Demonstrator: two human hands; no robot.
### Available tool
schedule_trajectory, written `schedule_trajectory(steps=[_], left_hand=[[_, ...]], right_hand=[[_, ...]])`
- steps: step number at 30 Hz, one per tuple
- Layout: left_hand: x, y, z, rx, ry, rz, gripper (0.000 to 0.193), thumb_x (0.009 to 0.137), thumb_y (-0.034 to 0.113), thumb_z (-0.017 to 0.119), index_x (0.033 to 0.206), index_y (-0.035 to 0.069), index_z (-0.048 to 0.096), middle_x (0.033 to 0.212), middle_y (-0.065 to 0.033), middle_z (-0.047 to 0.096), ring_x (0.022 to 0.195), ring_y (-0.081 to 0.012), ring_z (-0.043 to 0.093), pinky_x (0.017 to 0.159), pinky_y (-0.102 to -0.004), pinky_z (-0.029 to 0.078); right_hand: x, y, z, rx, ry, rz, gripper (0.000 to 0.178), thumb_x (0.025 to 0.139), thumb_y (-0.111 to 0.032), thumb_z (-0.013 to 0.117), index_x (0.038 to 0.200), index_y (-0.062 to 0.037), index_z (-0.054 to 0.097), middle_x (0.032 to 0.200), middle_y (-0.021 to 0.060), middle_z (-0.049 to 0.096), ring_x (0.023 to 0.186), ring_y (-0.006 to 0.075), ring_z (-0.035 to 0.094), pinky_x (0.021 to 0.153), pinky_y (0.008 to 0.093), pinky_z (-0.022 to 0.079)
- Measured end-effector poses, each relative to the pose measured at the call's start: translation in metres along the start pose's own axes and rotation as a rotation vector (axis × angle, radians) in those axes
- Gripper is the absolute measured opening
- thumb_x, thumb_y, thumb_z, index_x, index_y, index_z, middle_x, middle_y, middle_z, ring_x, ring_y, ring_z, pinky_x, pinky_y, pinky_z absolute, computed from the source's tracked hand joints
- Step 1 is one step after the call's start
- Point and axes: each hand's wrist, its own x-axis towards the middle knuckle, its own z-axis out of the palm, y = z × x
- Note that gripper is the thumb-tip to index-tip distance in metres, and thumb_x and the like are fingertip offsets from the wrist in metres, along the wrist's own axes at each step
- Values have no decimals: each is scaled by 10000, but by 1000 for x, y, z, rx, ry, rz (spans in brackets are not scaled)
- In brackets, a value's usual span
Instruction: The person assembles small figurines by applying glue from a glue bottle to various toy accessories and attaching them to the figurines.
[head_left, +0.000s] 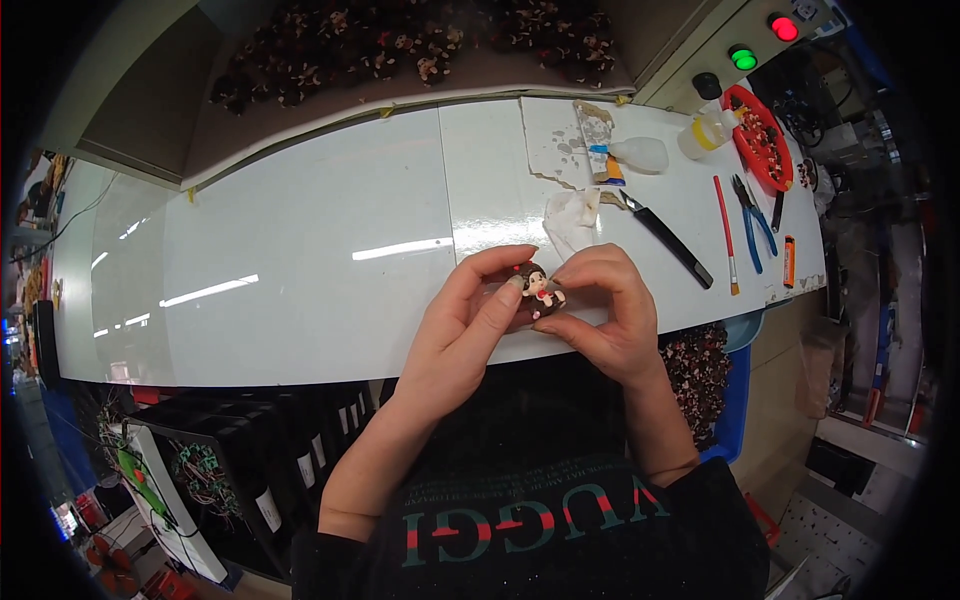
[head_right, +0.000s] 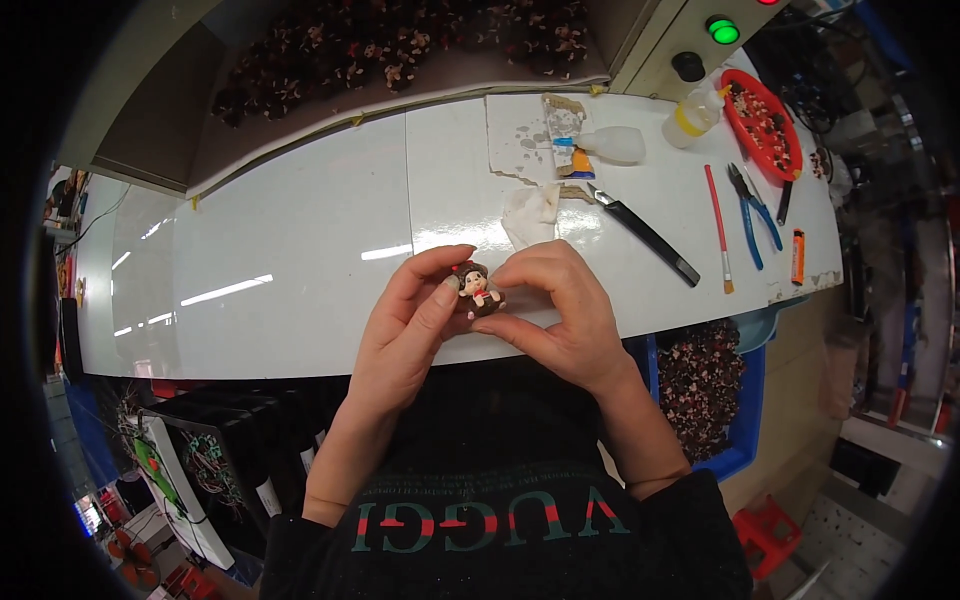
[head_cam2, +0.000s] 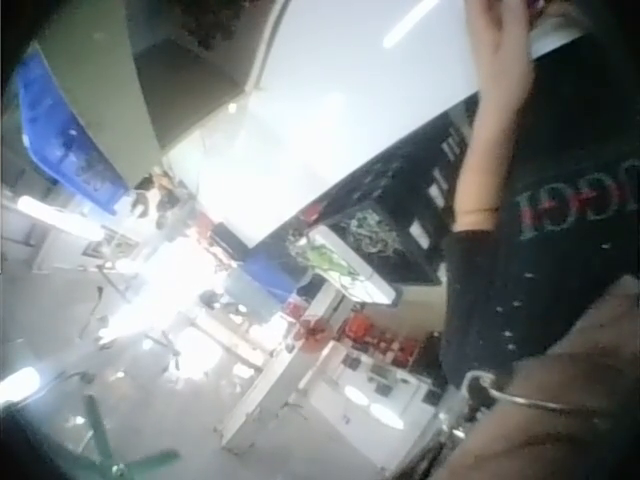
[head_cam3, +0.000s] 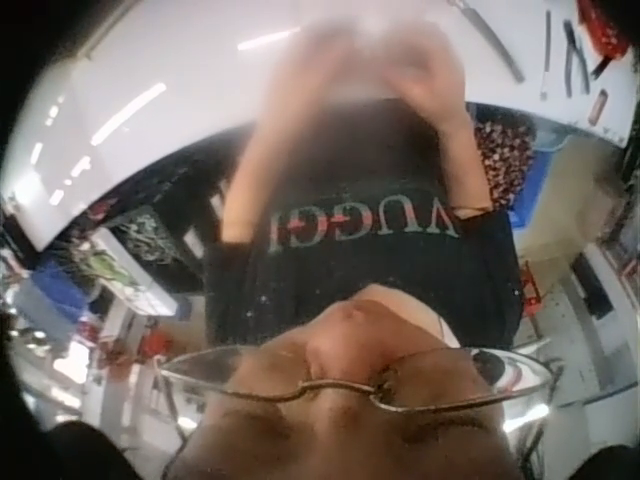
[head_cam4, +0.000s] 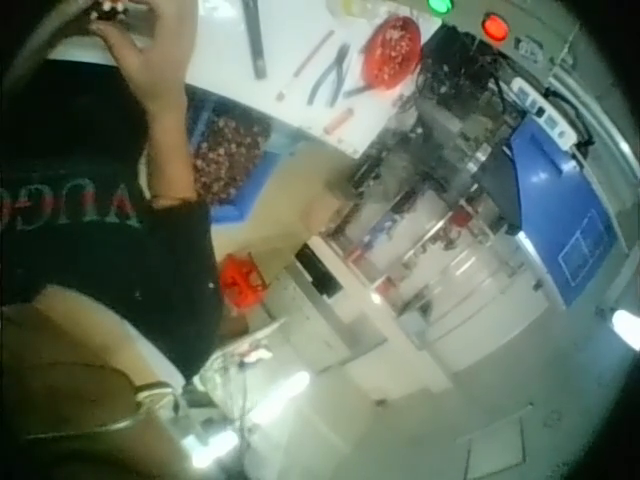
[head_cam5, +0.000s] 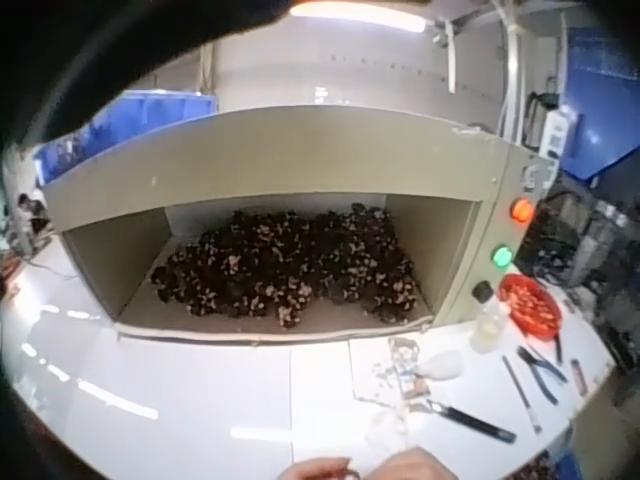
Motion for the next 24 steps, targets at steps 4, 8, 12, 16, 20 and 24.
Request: schedule_trajectory(steps=[4, 8, 12, 16, 20, 24], left_hand=[[1, 0, 2, 7, -7, 22, 331, 994, 142, 446, 1289, -9, 431, 1192, -121, 521, 1077, -158, 549, 937, -319, 480], [0, -2, 5, -16, 17, 45, 321, 994, 137, 444, 1276, -16, 444, 1178, -127, 530, 1079, -166, 552, 936, -324, 482], [-1, -4, 6, -46, 38, 89, 328, 995, 144, 444, 1287, -5, 454, 1158, -113, 545, 1093, -164, 549, 931, -314, 480], [-1, -5, 2, -12, 27, 100, 333, 994, 150, 450, 1294, 6, 460, 1134, -92, 555, 1051, -141, 561, 906, -285, 479], [-3, -2, 1, 46, 35, 50, 323, 991, 158, 464, 1279, 13, 477, 1068, -58, 563, 946, -100, 561, 866, -248, 474], [-3, -2, -1, 141, 15, 52, 311, 992, 179, 469, 1258, 21, 491, 989, -25, 547, 854, -70, 531, 814, -224, 465]], right_hand=[[2, -1, -4, -40, -31, -60, 395, 687, -75, 804, 1017, -64, 587, 945, 74, 610, 869, 213, 593, 744, 295, 488], [-1, -1, -7, -42, -67, -36, 376, 722, -82, 784, 1028, -46, 569, 949, 91, 601, 874, 211, 587, 759, 295, 484], [-3, 2, -7, -29, -67, -12, 366, 743, -99, 777, 1021, -35, 547, 961, 105, 582, 888, 209, 577, 781, 292, 478], [-6, 2, -5, 5, -70, 20, 373, 740, -92, 779, 1022, -35, 541, 983, 105, 574, 901, 210, 576, 793, 297, 480], [-1, -5, 0, -14, -55, -14, 395, 696, -77, 803, 1010, -51, 565, 979, 93, 588, 897, 217, 588, 784, 301, 489], [-3, -1, 0, -40, -74, -35, 397, 666, -58, 816, 991, -69, 589, 951, 78, 609, 865, 212, 603, 748, 290, 500]])
